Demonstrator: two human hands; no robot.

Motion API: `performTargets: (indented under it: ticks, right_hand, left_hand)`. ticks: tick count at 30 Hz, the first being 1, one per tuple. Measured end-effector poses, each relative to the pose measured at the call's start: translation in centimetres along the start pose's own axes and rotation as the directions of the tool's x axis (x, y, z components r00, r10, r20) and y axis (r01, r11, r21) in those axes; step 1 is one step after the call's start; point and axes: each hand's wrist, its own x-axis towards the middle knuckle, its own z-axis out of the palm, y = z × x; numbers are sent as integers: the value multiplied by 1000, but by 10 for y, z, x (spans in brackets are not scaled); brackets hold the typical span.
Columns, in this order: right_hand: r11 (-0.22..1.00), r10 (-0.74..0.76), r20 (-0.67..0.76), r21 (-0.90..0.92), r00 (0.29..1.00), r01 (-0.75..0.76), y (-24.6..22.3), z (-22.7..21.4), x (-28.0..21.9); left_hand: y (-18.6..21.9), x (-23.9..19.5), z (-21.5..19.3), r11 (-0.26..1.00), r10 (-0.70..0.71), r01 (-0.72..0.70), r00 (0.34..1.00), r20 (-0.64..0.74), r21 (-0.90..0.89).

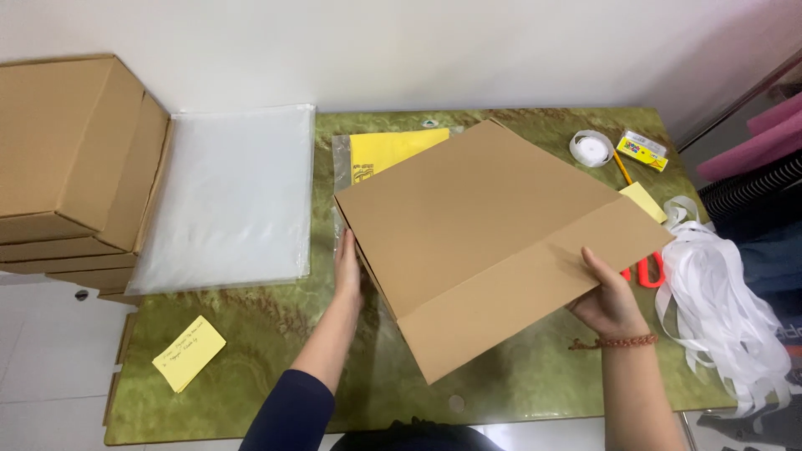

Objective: The person places a yellow shirt wrapped in plastic into a cardboard box and closes the lid. They then tie a white ribbon around the box in a bow and write on a yellow sticky note with a pencil before placing the note on the box.

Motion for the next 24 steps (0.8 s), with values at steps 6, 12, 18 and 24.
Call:
performTargets:
  ticks: [6,12,18,24]
  right_hand:
    - [993,-106,-86,-65,991,100,-27,34,10]
    - [947,-313,-99,46,945,319,-23,78,25]
    - [912,-386,-20,140,922,385,-34,143,10]
    - [899,-424,120,178,898,401,-92,196,4]
  left_hand:
    - [5,1,2,1000,25,-25,1000,11,-11]
    - [22,-17,9,999,-20,21,1000,7,-27]
    - [-5,12,-5,997,-50,48,998,-28,-53]
    - [9,4,0,992,-115,117,992,-52,47]
